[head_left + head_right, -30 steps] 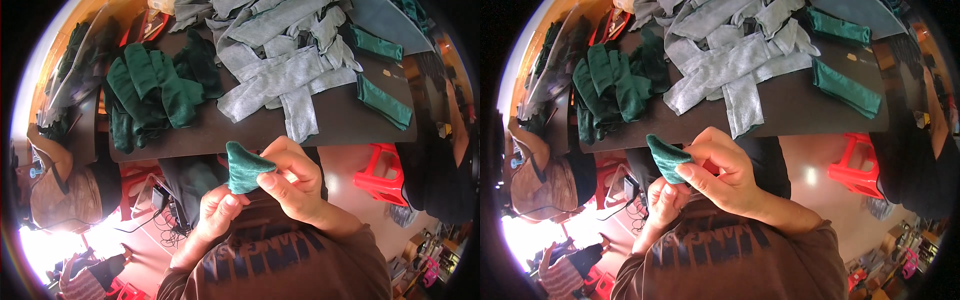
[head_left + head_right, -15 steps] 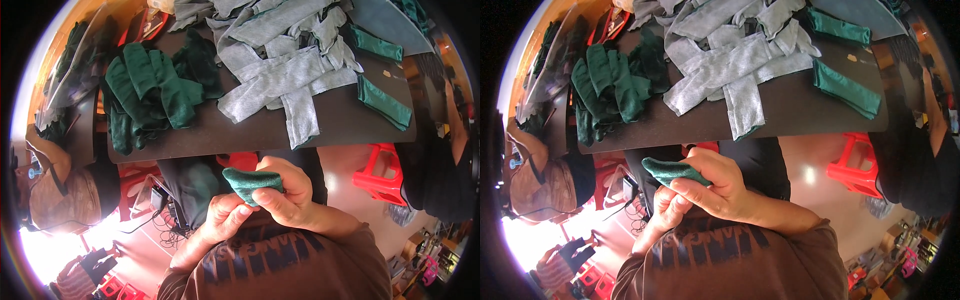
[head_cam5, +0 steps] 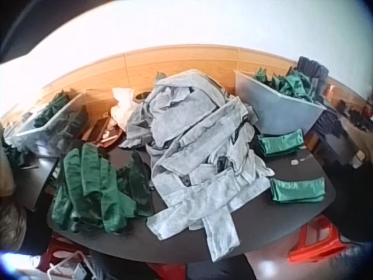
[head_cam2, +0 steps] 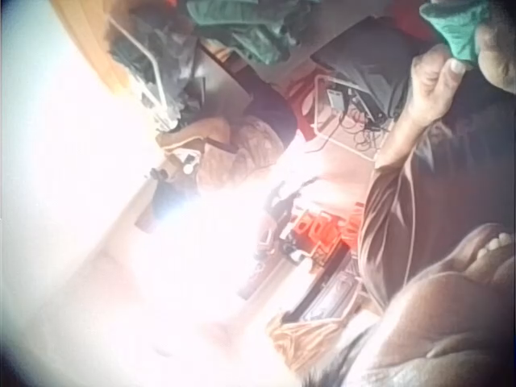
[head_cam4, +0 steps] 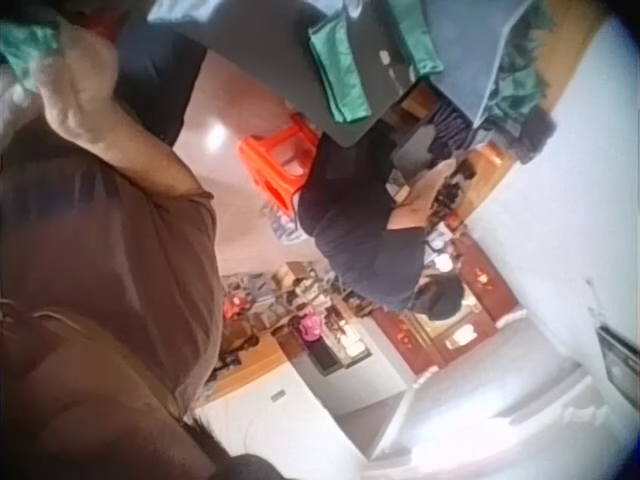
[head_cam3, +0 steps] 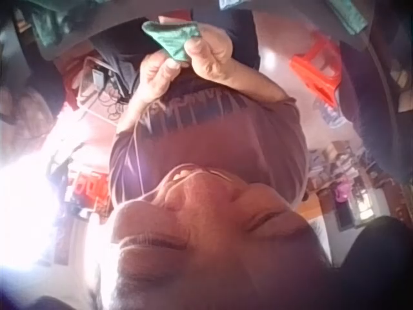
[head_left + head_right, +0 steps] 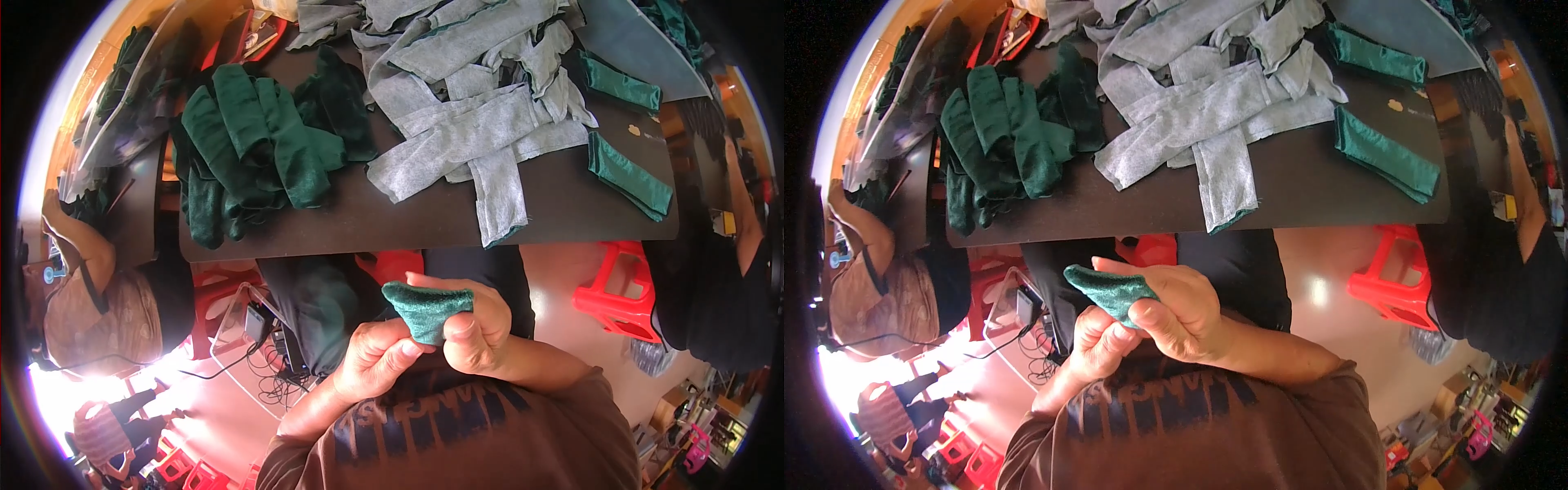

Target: The recorder is turning fabric pieces right-side out using a wooden stick as a tool.

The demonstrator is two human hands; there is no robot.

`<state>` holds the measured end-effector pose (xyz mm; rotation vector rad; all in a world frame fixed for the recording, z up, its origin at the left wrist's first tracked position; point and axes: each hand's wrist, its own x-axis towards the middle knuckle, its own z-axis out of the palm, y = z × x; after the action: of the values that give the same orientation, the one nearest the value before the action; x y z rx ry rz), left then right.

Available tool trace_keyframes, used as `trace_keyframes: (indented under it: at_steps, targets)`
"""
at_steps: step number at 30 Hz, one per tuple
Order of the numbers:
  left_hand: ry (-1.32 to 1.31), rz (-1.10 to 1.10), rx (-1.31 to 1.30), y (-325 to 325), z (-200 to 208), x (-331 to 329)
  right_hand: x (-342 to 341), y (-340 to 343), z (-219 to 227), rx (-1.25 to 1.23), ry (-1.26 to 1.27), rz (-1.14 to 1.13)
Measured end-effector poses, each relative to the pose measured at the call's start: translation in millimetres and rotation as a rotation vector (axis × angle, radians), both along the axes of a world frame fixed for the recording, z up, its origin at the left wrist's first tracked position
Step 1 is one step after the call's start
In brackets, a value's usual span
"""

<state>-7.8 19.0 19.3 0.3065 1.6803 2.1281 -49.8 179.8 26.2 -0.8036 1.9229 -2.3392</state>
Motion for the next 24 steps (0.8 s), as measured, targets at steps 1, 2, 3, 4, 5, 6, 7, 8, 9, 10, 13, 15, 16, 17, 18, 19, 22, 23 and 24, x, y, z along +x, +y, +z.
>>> trace_keyframes:
  at_steps: [1, 2, 3, 4, 5, 6, 7, 8, 9, 10, 13, 15, 16, 17, 18, 19, 22, 23, 24]
  targets:
    - [-0.002, -0.014, -0.041, -1.9, -1.0, 0.4, 1.5, -1.4, 0.4, -0.025, -0.021, -0.054]
    - [0.0, -0.015, -0.042, -2.8, -3.6, 1.7, 2.2, -2.3, 0.8, -0.05, -0.041, -0.108]
    - [0.01, 0.0, -0.049, -4.1, -7.2, 3.7, 0.8, -3.2, 1.5, -0.078, -0.028, -0.126]
    - [0.021, 0.015, -0.056, -4.7, -9.1, 4.7, 0.3, -3.2, 1.4, -0.08, -0.027, -0.126]
    - [0.022, 0.015, -0.058, -4.3, -9.0, 4.7, 0.0, -3.2, 1.1, -0.072, -0.029, -0.132]
    - [0.033, 0.026, -0.059, -3.1, -8.3, 5.1, 0.6, -2.9, 1.4, -0.063, -0.031, -0.139]
    - [0.043, 0.036, -0.06, -2.0, -7.8, 5.7, 1.9, -3.1, 1.4, -0.063, -0.03, -0.14]
    - [0.044, 0.036, -0.06, -1.6, -9.1, 6.6, 4.0, -3.4, 1.2, -0.048, -0.042, -0.094]
    - [0.014, 0.053, -0.025, -0.6, -11.2, 6.7, 4.7, -3.2, 1.6, -0.033, -0.054, -0.049]
    - [-0.016, 0.071, 0.009, 0.3, -12.5, 6.8, 4.9, -3.3, 2.2, -0.033, -0.055, -0.05]
    - [0.01, 0.083, 0.033, 2.4, -12.2, 7.1, 5.8, -3.6, 0.3, 0.021, -0.02, -0.072]
    - [0.011, 0.088, 0.053, 2.7, -11.1, 6.6, 6.8, -5.4, -0.7, -0.004, -0.031, -0.073]
    - [-0.019, 0.095, 0.062, 2.7, -10.1, 5.9, 6.9, -5.9, -0.9, -0.03, -0.042, -0.074]
    - [-0.05, 0.101, 0.071, 2.9, -9.9, 5.2, 6.4, -5.0, 0.2, -0.029, -0.042, -0.076]
    - [-0.047, 0.102, 0.07, 2.5, -10.4, 4.7, 4.6, -4.4, 3.0, -0.024, -0.062, -0.083]
    - [-0.003, 0.102, 0.03, 2.3, -11.4, 4.0, 2.5, -3.4, 5.3, -0.019, -0.082, -0.091]
    - [0.078, 0.046, -0.064, 0.8, -7.5, 0.1, -6.4, 2.3, 7.6, -0.074, -0.061, -0.097]
    - [0.115, -0.004, -0.12, -0.3, -6.0, -1.5, -8.3, 3.2, 8.5, -0.055, -0.043, -0.083]
    - [0.116, -0.006, -0.119, -1.5, -6.7, -1.6, -8.7, 4.3, 10.4, -0.054, -0.042, -0.084]
